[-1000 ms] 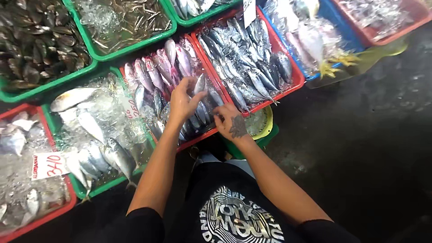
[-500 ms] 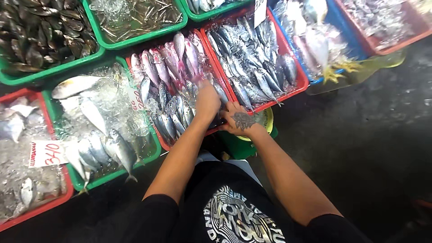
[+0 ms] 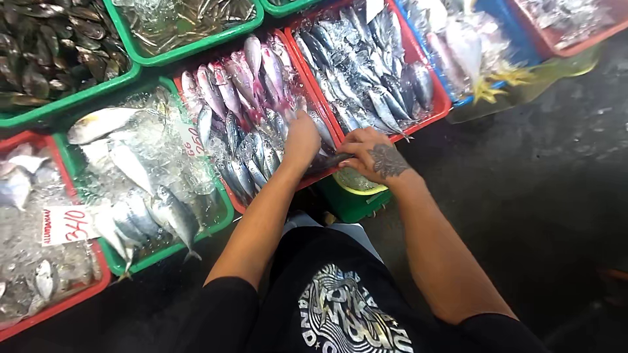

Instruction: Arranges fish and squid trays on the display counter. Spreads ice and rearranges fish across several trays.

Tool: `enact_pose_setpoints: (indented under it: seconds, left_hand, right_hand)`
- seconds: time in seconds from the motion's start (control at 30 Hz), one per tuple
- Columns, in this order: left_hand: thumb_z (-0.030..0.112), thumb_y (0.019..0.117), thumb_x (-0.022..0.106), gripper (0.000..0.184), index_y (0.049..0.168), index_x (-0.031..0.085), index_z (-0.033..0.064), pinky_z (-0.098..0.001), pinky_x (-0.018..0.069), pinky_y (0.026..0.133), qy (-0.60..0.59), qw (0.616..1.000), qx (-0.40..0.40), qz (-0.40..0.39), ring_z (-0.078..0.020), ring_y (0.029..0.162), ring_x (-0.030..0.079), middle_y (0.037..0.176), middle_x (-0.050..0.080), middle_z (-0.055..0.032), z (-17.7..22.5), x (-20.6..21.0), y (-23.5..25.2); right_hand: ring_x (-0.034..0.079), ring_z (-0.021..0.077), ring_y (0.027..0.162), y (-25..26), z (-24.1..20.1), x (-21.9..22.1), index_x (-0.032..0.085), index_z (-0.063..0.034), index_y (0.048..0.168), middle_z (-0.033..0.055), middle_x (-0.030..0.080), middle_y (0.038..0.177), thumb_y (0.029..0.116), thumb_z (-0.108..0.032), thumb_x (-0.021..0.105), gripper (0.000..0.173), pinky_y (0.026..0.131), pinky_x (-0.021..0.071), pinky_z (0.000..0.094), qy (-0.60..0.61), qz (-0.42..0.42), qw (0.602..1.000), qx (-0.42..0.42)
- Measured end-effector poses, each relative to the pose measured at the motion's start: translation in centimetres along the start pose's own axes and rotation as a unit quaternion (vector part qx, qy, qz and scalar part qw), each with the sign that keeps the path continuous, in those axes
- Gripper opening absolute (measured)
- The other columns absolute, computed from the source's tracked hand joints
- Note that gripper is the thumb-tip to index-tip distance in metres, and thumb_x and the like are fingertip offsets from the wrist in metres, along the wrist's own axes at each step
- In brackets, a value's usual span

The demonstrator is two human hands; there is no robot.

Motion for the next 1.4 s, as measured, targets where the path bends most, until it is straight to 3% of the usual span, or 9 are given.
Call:
enact_pose_setpoints:
  seconds: [0.13,0.23,0.37,0.5,0.6,0.73,1.0,1.17,1.4]
  left_hand:
    - [0.022,0.0883,0.079,0.066,0.140,0.043,0.0027,-0.0579,0.0601,0.076,0.051,0.998,0.015,-0.020,-0.0400,0.095,0.072,0.108,0.068,-0.0227,-0.2,-0.6,-1.6]
    - [0.022,0.0953,0.068,0.041,0.133,0.057,0.0100,-0.0578,0.0588,0.071,0.131,0.990,0.052,0.030,-0.0384,0.095,0.072,0.113,0.069,-0.0178,-0.9,-0.5,-3.9]
    - [0.039,0.0953,0.070,0.032,0.105,0.075,0.0084,-0.0535,0.0557,0.085,0.146,0.962,0.209,0.100,-0.0361,0.110,0.063,0.112,0.066,-0.0161,-3.9,3.1,-5.3]
    - [0.047,0.0927,0.070,0.041,0.111,0.070,0.0106,-0.0499,0.0541,0.082,0.119,0.942,0.264,0.170,-0.0338,0.105,0.062,0.110,0.065,-0.0125,-3.3,5.7,-6.7]
    - [0.034,0.0940,0.070,0.033,0.121,0.069,0.0139,-0.0504,0.0572,0.082,0.103,0.942,0.295,0.119,-0.0330,0.106,0.066,0.113,0.068,-0.0116,-1.2,7.5,-6.9]
    - [0.006,0.0977,0.058,0.024,0.118,0.071,0.0097,-0.0470,0.0574,0.087,0.117,0.942,0.303,0.081,-0.0319,0.108,0.067,0.119,0.068,-0.0129,-0.4,8.6,-6.3]
    - [0.008,0.0994,0.056,0.024,0.120,0.067,0.0065,-0.0405,0.0579,0.086,0.102,0.925,0.329,0.159,-0.0294,0.101,0.067,0.110,0.066,-0.0141,-2.4,8.9,-7.1]
    - [0.009,0.1017,0.051,0.030,0.126,0.068,0.0118,-0.0474,0.0558,0.091,0.119,0.960,0.251,0.037,-0.0330,0.112,0.066,0.124,0.066,-0.0143,-1.1,8.9,-6.8]
    - [0.006,0.1034,0.047,0.034,0.133,0.063,0.0112,-0.0443,0.0544,0.095,0.113,0.947,0.294,0.066,-0.0327,0.116,0.063,0.129,0.063,-0.0151,-2.3,9.0,-7.2]
  right_hand:
    - [0.064,0.0330,0.104,-0.8,2.2,-5.2,0.075,-0.0136,0.113,0.0139,0.066,0.108,0.0935,-0.017,0.072,0.020,0.091,0.0544,0.0554,0.093,0.029,0.995,-0.025]
    - [0.066,0.0285,0.099,-0.7,2.7,-8.6,0.073,-0.0106,0.118,0.0138,0.067,0.111,0.0960,-0.016,0.066,0.023,0.088,0.0560,0.0507,0.126,0.065,0.989,-0.034]
    - [0.066,0.0240,0.096,0.5,3.0,-10.9,0.074,-0.0123,0.119,0.0123,0.067,0.112,0.0967,-0.019,0.066,0.025,0.083,0.0569,0.0437,0.117,0.118,0.985,-0.038]
    - [0.066,0.0229,0.099,1.9,3.0,-10.8,0.074,-0.0138,0.119,0.0113,0.068,0.112,0.0953,-0.021,0.068,0.026,0.088,0.0565,0.0430,0.111,0.141,0.983,-0.036]
    - [0.067,0.0209,0.099,2.6,2.7,-9.7,0.074,-0.0116,0.119,0.0110,0.068,0.112,0.0958,-0.019,0.068,0.025,0.088,0.0571,0.0393,0.127,0.136,0.982,-0.037]
    - [0.067,0.0250,0.096,4.5,1.3,-9.6,0.074,-0.0104,0.115,0.0126,0.068,0.109,0.0934,-0.012,0.070,0.022,0.085,0.0576,0.0446,0.102,0.080,0.990,-0.057]
    - [0.068,0.0190,0.089,8.3,0.0,-12.3,0.074,-0.0169,0.105,0.0043,0.071,0.102,0.0897,-0.015,0.077,0.016,0.081,0.0573,0.0452,0.076,-0.113,0.988,-0.071]
    - [0.068,0.0226,0.087,12.0,-2.4,-12.7,0.076,-0.0163,0.097,0.0044,0.072,0.092,0.0866,-0.014,0.083,0.012,0.083,0.0543,0.0515,-0.028,-0.250,0.967,-0.035]
    - [0.069,0.0308,0.100,17.8,0.1,-4.5,0.078,-0.0145,0.102,0.0101,0.073,0.100,0.0858,-0.015,0.082,0.016,0.092,0.0515,0.0610,-0.048,-0.329,0.941,-0.058]
Point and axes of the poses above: each hand's wrist, its own y-axis towards the middle knuckle, its own x-axis out of the palm, z = x × y, the point moved 1 cm from there along y, towards the middle knuckle
